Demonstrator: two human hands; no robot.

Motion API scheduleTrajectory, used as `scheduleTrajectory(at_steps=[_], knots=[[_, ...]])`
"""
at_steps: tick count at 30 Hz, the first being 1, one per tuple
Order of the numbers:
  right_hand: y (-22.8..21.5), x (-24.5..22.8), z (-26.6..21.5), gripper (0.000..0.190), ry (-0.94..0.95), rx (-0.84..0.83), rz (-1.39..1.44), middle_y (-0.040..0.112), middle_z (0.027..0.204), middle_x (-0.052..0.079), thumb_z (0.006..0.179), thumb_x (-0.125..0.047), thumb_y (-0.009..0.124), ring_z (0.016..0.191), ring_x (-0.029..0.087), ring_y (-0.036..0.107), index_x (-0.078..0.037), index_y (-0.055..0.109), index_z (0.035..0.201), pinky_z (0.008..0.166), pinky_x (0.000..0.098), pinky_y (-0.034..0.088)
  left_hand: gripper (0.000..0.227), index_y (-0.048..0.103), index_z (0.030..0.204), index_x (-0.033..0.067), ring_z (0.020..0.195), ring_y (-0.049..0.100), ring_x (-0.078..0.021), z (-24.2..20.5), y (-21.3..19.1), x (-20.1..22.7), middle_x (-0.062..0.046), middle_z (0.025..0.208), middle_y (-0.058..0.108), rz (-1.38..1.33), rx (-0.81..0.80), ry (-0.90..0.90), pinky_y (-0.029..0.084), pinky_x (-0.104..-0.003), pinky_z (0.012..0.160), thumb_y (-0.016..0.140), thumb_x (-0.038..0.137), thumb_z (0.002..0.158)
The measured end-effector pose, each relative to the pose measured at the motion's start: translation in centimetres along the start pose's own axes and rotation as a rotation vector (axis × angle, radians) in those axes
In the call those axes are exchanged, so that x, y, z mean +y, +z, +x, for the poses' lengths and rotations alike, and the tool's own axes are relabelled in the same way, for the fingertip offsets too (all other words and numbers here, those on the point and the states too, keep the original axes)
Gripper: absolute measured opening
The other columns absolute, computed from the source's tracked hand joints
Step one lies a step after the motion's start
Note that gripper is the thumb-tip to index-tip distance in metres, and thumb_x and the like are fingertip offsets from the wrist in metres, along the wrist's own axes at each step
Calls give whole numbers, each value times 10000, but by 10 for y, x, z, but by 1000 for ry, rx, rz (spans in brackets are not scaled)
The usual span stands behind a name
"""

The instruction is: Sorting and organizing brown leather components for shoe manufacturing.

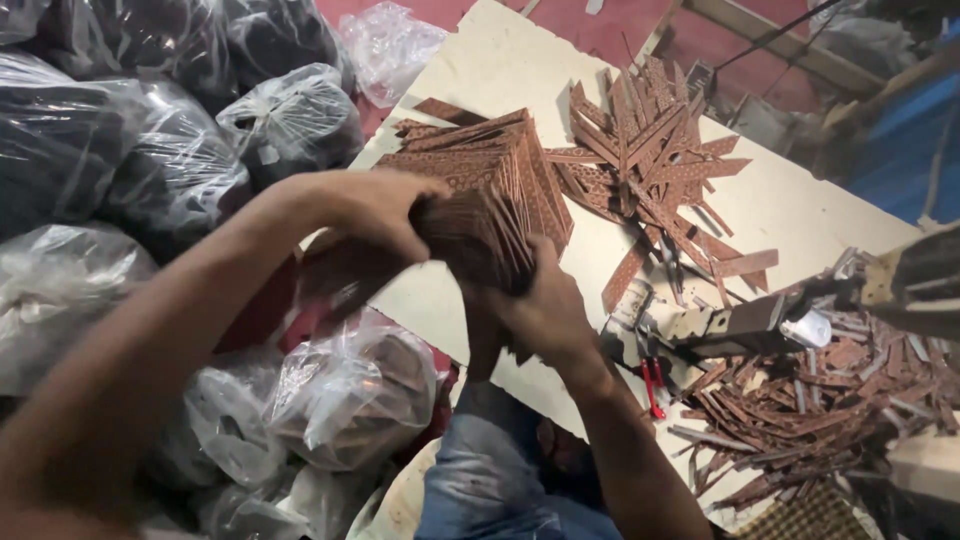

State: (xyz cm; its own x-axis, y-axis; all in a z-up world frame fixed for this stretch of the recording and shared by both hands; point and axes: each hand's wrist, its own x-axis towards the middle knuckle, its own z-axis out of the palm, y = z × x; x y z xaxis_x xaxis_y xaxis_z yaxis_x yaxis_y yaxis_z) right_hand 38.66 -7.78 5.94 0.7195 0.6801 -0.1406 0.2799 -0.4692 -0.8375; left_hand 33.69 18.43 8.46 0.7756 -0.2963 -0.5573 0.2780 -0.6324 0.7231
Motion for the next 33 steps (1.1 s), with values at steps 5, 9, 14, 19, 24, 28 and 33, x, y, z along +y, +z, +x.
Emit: scheduleTrajectory(at_steps=[5, 9, 14, 19, 24, 28, 33], knots=[[40, 100, 71, 1157, -269, 380, -655, 370, 1586, 257, 765, -710, 747, 1458, 440, 326, -15, 315, 1583, 1141, 570, 225, 1139, 164, 1534, -69, 1485, 178, -399, 89, 40, -72, -282, 1606, 161, 602, 840, 118, 135, -606, 1158, 771, 597, 837], [32, 104, 80, 1074, -274, 317, -609, 352, 1619, 243, 812, -704, 717, 1511, 384, 297, -69, 338, 1590, 1206, 576, 188, 1100, 107, 1629, -35, 1603, 182, -312, 106, 70, -97, -202, 1709, 195, 555, 1094, 255, 115, -551, 1294, 657, 613, 931], [11, 105, 112, 1048, -319, 301, -698, 376, 1588, 255, 826, -714, 720, 1509, 394, 332, -32, 368, 1540, 1231, 589, 160, 1080, 148, 1630, -24, 1591, 216, -290, 126, 50, -90, -180, 1703, 214, 590, 1178, 165, 114, -551, 1294, 629, 641, 928], [-2, 93, 59, 889, -484, 429, -520, 452, 1536, 262, 844, -487, 817, 1438, 414, 427, 5, 458, 1491, 1199, 561, 269, 1076, 243, 1587, -37, 1561, 234, -337, 105, 85, -77, -211, 1666, 237, 538, 1382, 164, 123, -568, 1281, 708, 610, 863], [22, 104, -7, 596, -460, 460, -375, 513, 1486, 218, 879, -256, 834, 1396, 390, 492, -11, 580, 1358, 1181, 482, 413, 961, 388, 1513, -50, 1495, 295, -366, 89, 135, -92, -216, 1600, 315, 509, 1525, 144, 185, -562, 1246, 818, 445, 812], [48, 115, -31, 513, -392, 493, -376, 573, 1425, 180, 841, -236, 842, 1318, 362, 545, -23, 636, 1261, 1101, 452, 432, 560, 589, 1398, 55, 1365, 496, -297, 97, 128, -104, -126, 1472, 524, 456, 1569, 32, 367, -445, 1183, 809, 183, 899], [70, 123, -57, 423, -376, 427, -335, 596, 1395, 180, 841, -149, 806, 1311, 352, 561, -25, 648, 1214, 1136, 481, 404, 408, 666, 1269, 99, 1268, 558, -314, 90, 115, -94, -93, 1351, 599, 411, 1605, 53, 425, -448, 1108, 794, 137, 884]])
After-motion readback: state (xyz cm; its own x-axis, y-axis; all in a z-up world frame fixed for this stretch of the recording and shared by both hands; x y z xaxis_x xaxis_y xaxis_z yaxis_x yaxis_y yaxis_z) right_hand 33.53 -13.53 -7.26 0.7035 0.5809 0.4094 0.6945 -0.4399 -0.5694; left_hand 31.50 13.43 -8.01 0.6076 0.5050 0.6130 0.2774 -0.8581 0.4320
